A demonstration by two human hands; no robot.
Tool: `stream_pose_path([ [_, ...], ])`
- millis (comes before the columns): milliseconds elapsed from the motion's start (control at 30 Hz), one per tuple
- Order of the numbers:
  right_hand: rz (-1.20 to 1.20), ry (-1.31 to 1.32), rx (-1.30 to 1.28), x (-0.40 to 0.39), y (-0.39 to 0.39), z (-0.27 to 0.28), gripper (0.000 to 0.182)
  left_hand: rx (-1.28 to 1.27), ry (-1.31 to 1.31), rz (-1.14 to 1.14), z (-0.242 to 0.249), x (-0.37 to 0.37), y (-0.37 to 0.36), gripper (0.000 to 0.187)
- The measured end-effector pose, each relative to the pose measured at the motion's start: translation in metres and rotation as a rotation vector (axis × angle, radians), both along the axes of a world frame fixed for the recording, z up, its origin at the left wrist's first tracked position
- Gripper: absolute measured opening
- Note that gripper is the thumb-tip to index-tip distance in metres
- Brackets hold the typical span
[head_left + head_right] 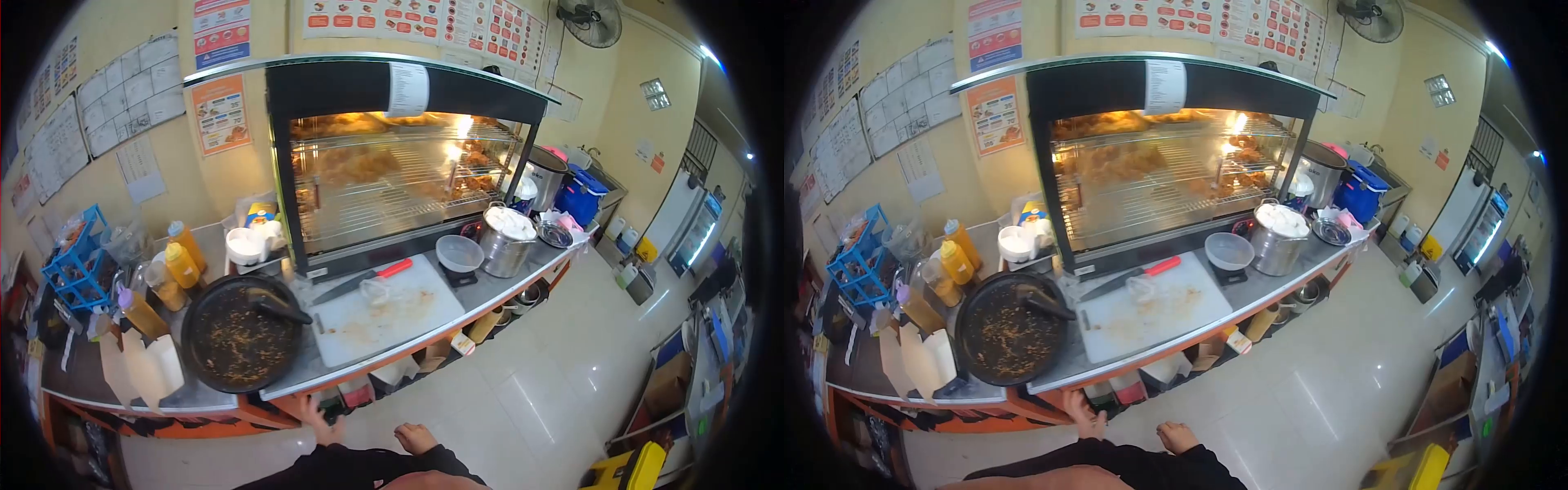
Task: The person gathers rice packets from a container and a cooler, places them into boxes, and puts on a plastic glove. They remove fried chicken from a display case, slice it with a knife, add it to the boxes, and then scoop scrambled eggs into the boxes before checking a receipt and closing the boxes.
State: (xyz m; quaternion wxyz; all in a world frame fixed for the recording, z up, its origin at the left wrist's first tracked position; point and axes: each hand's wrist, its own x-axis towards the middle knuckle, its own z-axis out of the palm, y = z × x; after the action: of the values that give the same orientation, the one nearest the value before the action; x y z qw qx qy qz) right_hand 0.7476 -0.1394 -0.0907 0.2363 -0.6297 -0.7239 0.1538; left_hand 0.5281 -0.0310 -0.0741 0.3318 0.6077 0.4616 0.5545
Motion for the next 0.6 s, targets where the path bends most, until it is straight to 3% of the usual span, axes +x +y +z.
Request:
stream_pose_path([
  [67,-0.009,-0.012,-0.001,0.048,0.001,0.007,0.011,0.085,0.088,-0.264,0.035,0.062,0.008,0.067],
  [133,-0.026,0.047,0.066,0.095,0.018,0.018,0.011,0.223,0.276,-0.372,0.070,0.110,0.017,0.059],
  [167,-0.043,0.045,0.103,0.120,0.031,0.035,0.010,0.176,0.267,-0.448,0.092,0.130,0.021,0.052],
  [200,-0.049,0.076,0.174,0.149,0.049,0.048,0.011,0.327,0.365,-0.444,0.102,0.150,0.031,0.050],
  [267,-0.101,0.164,0.364,0.209,0.088,0.076,0.009,0.138,0.258,-0.454,0.119,0.188,0.040,0.046],
  [367,-0.317,0.149,0.546,0.307,0.146,0.139,0.009,0.286,0.201,-0.410,0.121,0.249,0.080,0.040],
  [400,-0.415,0.359,0.547,0.334,0.164,0.164,0.009,0.305,0.189,-0.405,0.126,0.275,0.091,0.038],
  [433,-0.461,0.280,0.714,0.363,0.181,0.188,0.010,0.326,0.179,-0.400,0.135,0.299,0.105,0.036],
  [500,-0.563,0.293,0.793,0.425,0.214,0.223,0.009,0.418,0.155,-0.376,0.153,0.349,0.130,0.031],
  [533,-0.622,0.157,0.763,0.467,0.232,0.220,0.010,0.413,0.156,-0.425,0.161,0.372,0.145,0.031],
  [600,-0.674,0.164,0.694,0.526,0.257,0.234,0.012,0.397,0.146,-0.515,0.179,0.423,0.174,0.032],
])
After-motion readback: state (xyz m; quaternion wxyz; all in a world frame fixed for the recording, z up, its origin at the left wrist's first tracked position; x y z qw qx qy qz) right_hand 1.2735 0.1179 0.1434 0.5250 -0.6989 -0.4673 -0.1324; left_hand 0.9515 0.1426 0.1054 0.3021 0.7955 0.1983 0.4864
